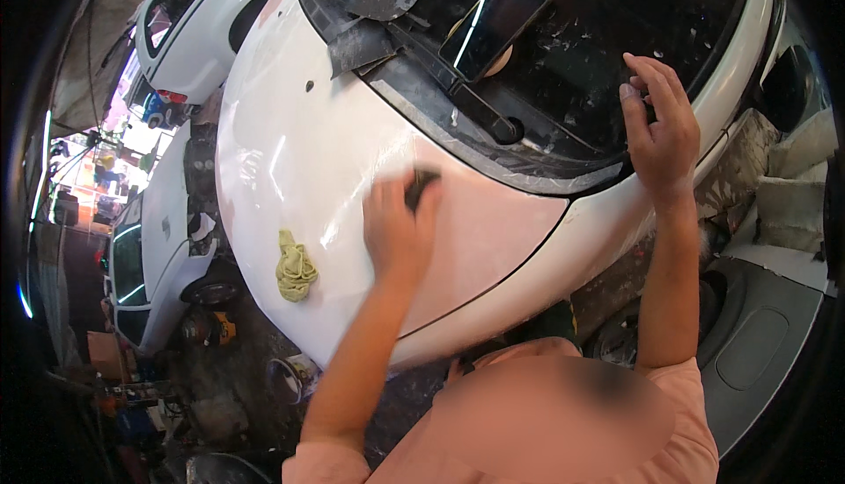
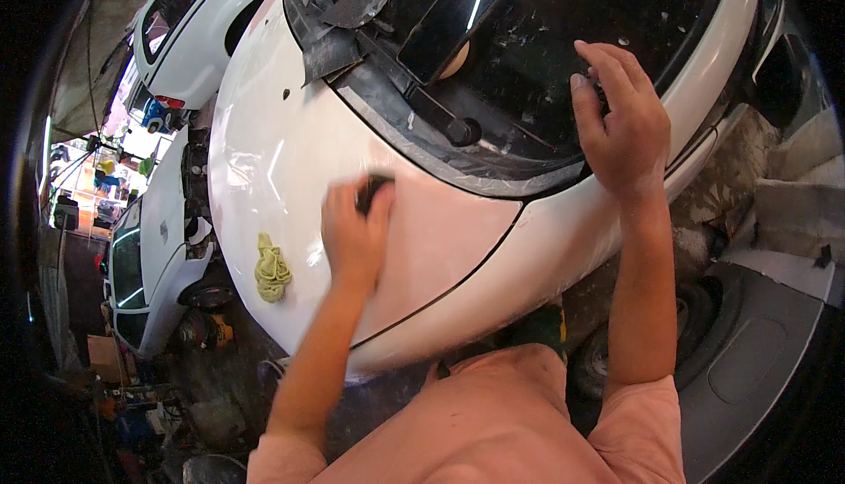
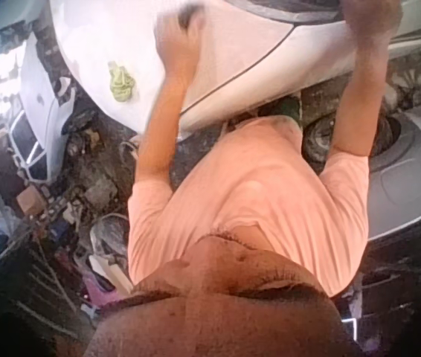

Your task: The person sands the hood of a white car using a sanding block and sandpaper, occasionally dipping them into a bucket of water and wiping the surface with a cloth.

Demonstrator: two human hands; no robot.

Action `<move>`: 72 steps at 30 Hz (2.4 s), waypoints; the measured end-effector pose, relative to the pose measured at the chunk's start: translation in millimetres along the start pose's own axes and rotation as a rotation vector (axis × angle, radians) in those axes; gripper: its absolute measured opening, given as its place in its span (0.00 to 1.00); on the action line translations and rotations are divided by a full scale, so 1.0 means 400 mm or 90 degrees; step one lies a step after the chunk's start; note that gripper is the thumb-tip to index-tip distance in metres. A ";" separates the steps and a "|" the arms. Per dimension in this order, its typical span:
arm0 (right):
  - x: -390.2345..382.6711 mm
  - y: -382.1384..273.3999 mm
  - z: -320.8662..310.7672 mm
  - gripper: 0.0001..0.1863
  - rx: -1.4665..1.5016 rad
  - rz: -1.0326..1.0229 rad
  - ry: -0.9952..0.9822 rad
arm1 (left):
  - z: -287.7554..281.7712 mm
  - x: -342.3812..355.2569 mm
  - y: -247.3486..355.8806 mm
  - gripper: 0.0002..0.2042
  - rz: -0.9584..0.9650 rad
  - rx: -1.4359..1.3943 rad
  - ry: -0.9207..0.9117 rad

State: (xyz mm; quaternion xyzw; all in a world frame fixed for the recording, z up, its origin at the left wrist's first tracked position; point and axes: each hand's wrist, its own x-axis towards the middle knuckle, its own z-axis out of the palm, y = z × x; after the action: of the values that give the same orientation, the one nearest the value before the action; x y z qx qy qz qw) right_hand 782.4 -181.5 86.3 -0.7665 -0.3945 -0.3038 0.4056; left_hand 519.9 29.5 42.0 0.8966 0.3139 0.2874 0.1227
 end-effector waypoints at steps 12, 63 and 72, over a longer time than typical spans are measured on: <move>-0.005 0.018 0.001 0.16 0.003 -0.030 0.014 | -0.026 -0.093 0.001 0.19 0.028 0.002 -0.040; -0.007 0.024 0.011 0.15 0.017 -0.038 -0.002 | 0.007 0.122 -0.030 0.16 0.136 -0.058 0.007; -0.013 0.010 0.013 0.16 0.025 -0.038 0.006 | -0.030 0.062 -0.056 0.16 0.151 -0.050 0.000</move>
State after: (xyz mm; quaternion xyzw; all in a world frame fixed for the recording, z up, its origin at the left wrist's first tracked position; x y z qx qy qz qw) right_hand 783.9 -180.3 78.2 -0.7451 -0.4211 -0.3112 0.4130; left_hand 517.7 63.1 53.7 0.9219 0.1945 0.3118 0.1228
